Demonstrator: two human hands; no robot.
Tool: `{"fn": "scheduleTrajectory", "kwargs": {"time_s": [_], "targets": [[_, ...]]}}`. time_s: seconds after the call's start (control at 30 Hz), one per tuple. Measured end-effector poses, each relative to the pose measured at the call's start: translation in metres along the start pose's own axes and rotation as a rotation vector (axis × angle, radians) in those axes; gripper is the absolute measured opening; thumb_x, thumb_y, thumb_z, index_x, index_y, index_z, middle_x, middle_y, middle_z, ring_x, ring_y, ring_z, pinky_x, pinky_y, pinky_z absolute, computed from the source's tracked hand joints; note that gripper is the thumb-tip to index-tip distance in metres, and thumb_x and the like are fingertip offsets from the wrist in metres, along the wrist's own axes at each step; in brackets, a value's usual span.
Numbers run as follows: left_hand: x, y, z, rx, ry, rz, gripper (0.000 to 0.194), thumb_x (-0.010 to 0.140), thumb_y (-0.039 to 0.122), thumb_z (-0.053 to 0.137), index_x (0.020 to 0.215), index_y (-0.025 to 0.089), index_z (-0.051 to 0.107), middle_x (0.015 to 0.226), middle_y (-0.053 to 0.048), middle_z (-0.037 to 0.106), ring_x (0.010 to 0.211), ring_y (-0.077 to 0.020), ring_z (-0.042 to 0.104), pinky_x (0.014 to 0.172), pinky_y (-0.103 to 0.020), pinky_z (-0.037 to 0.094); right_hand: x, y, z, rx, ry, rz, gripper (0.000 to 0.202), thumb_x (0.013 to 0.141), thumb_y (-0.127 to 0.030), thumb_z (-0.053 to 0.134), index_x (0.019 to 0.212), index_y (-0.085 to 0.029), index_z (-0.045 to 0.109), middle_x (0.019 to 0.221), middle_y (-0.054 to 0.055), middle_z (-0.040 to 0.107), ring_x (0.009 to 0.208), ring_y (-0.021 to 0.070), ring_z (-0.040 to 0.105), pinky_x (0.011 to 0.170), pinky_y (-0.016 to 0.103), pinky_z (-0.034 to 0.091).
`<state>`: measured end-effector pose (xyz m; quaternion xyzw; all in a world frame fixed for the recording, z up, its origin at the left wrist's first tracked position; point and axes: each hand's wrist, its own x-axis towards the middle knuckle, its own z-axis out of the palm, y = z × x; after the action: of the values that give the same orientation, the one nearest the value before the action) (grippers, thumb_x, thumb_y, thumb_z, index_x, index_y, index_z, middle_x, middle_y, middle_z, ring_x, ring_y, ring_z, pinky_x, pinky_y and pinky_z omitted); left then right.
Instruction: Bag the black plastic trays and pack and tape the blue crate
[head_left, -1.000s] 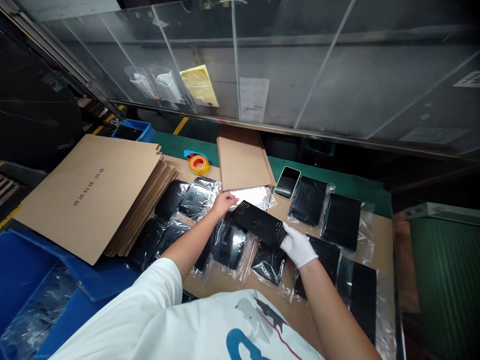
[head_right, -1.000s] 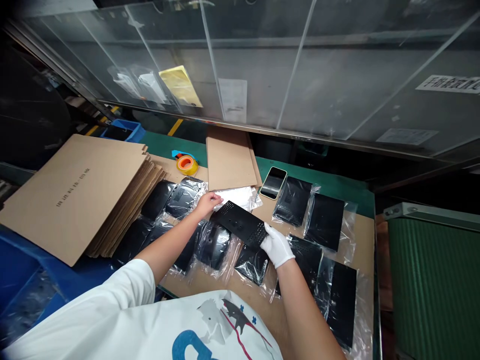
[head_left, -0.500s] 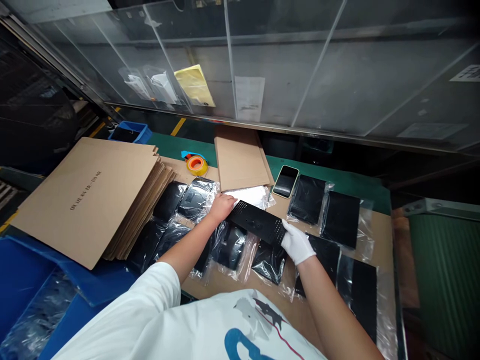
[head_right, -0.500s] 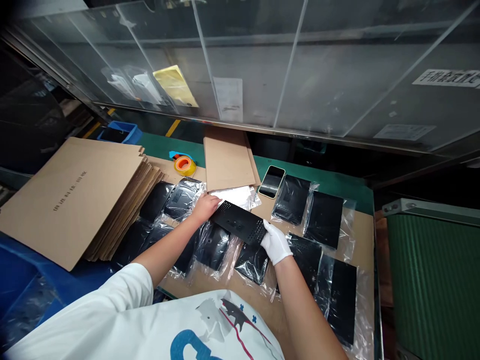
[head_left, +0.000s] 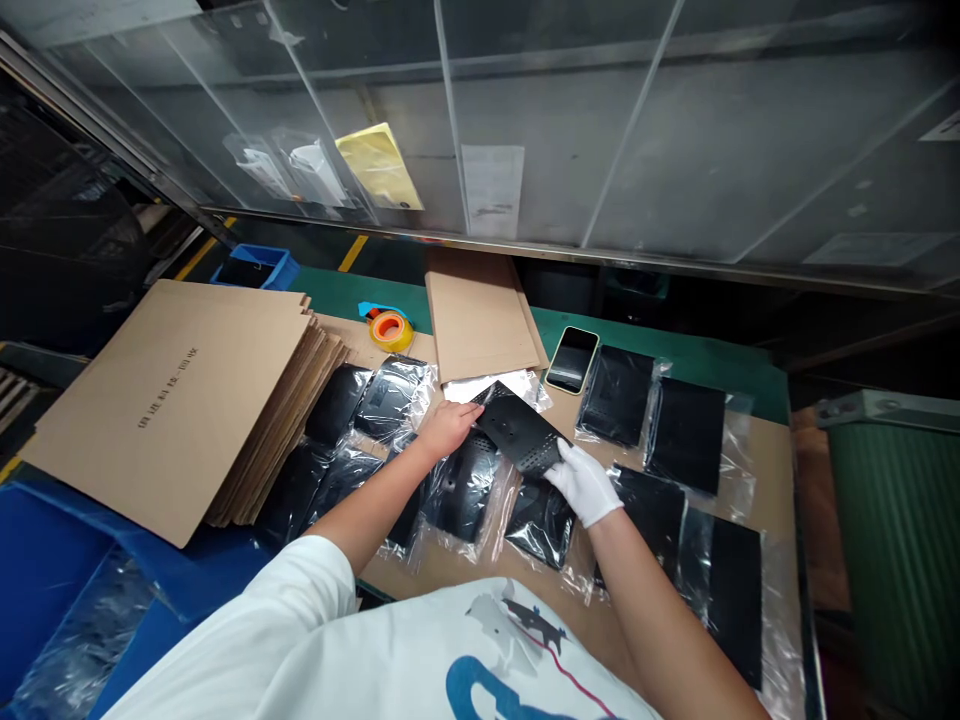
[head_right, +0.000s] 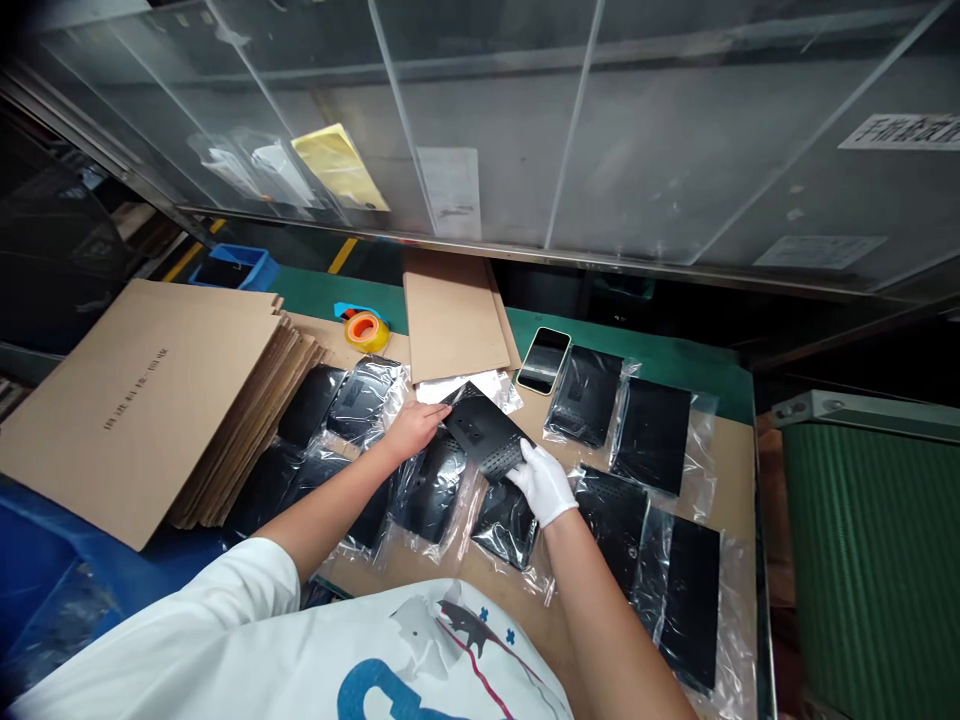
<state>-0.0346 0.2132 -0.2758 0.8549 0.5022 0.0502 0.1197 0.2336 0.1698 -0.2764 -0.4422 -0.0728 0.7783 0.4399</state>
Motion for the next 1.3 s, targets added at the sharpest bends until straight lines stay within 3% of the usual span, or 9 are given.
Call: {"fn": "scheduleTrajectory", "kwargs": {"time_s": [0.17, 0.33, 0.43, 0.63, 0.7, 0.77, 0.87, 1.13, 1.3], "targets": [[-0.007, 0.021, -0.004, -0.06, -0.015, 0.12, 0.038, 0.093, 0.016, 0.039, 0.125, 0.02, 0.058, 0.124, -0.009, 0.064, 0.105, -0.0212, 0.061, 0.09, -0.037, 0.047, 0.005, 0.011, 0.008, -0.088, -0.052, -0.016, 0.028, 0.071, -0.028, 0.074, 0.097, -0.02, 0.066, 0.107, 0.005, 0.071, 0.098, 0.022, 0.066, 0.087, 0.036, 0.055], [-0.038, 0.071, 0.0, -0.104, -0.088, 0.417, 0.034, 0.094, 0.018, 0.039, 0.119, 0.022, 0.062, 0.125, -0.008, 0.063, 0.094, -0.0196, 0.063, 0.08, -0.034, 0.048, -0.002, 0.016, 0.006, -0.225, -0.048, -0.009, 0.026, 0.069, -0.032, 0.074, 0.092, -0.02, 0.067, 0.097, 0.004, 0.072, 0.09, 0.0215, 0.067, 0.081, 0.034, 0.055], [-0.053, 0.096, -0.021, -0.177, -0.111, 0.528, 0.033, 0.092, 0.021, 0.044, 0.12, 0.024, 0.061, 0.128, -0.007, 0.061, 0.094, -0.0182, 0.064, 0.078, -0.031, 0.049, -0.024, 0.011, -0.001, -0.346, -0.027, -0.014, 0.025, 0.069, -0.032, 0.075, 0.089, -0.019, 0.068, 0.088, 0.003, 0.072, 0.081, 0.0198, 0.066, 0.069, 0.03, 0.054], [-0.035, 0.101, -0.132, -0.263, 0.123, 0.052, 0.04, 0.091, 0.039, 0.048, 0.128, 0.024, 0.055, 0.128, -0.007, 0.06, 0.119, -0.0232, 0.052, 0.101, -0.037, 0.038, -0.093, -0.01, -0.005, -0.838, 0.042, -0.385, 0.022, 0.071, -0.036, 0.071, 0.087, -0.021, 0.071, 0.092, 0.005, 0.071, 0.094, 0.0243, 0.061, 0.092, 0.039, 0.046], [-0.025, 0.097, -0.164, -0.323, 0.011, -0.006, 0.041, 0.086, 0.046, 0.054, 0.12, 0.024, 0.062, 0.123, -0.006, 0.064, 0.114, -0.0247, 0.056, 0.096, -0.035, 0.041, -0.116, -0.013, -0.002, -0.895, 0.069, -0.49, 0.023, 0.071, -0.037, 0.07, 0.088, -0.021, 0.071, 0.094, 0.006, 0.072, 0.095, 0.0259, 0.062, 0.096, 0.042, 0.044], [-0.021, 0.096, -0.185, -0.449, -0.22, -0.041, 0.036, 0.08, 0.051, 0.061, 0.1, 0.023, 0.072, 0.101, -0.003, 0.072, 0.092, -0.0221, 0.065, 0.08, -0.027, 0.046, -0.136, -0.015, 0.001, -0.891, 0.066, -0.553, 0.023, 0.072, -0.037, 0.068, 0.089, -0.022, 0.072, 0.094, 0.007, 0.072, 0.093, 0.0258, 0.063, 0.093, 0.042, 0.047], [-0.026, 0.105, -0.203, -0.578, -0.479, -0.07, 0.03, 0.073, 0.05, 0.066, 0.078, 0.022, 0.075, 0.072, 0.001, 0.071, 0.062, -0.0143, 0.061, 0.058, -0.021, 0.041, -0.162, -0.017, 0.002, -0.903, 0.04, -0.654, 0.022, 0.076, -0.035, 0.066, 0.092, -0.023, 0.072, 0.095, 0.006, 0.072, 0.092, 0.0249, 0.065, 0.091, 0.041, 0.049], [-0.061, 0.165, -0.224, -0.451, -0.394, 0.047, 0.027, 0.079, 0.041, 0.057, 0.086, 0.02, 0.071, 0.078, 0.001, 0.067, 0.067, -0.0113, 0.054, 0.057, -0.02, 0.036, -0.211, -0.012, -0.008, -0.964, 0.006, -0.878, 0.021, 0.081, -0.032, 0.061, 0.098, -0.024, 0.071, 0.095, 0.005, 0.073, 0.085, 0.0227, 0.068, 0.081, 0.038, 0.056], [-0.076, 0.178, -0.229, -0.476, -0.565, -0.046, 0.04, 0.079, 0.056, 0.055, 0.085, 0.02, 0.072, 0.075, 0.001, 0.065, 0.065, -0.0114, 0.052, 0.057, -0.021, 0.035, -0.239, -0.011, -0.01, -1.002, -0.039, -1.131, 0.022, 0.082, -0.021, 0.062, 0.101, -0.028, 0.069, 0.098, 0.001, 0.073, 0.088, 0.0191, 0.069, 0.085, 0.033, 0.056]]}}
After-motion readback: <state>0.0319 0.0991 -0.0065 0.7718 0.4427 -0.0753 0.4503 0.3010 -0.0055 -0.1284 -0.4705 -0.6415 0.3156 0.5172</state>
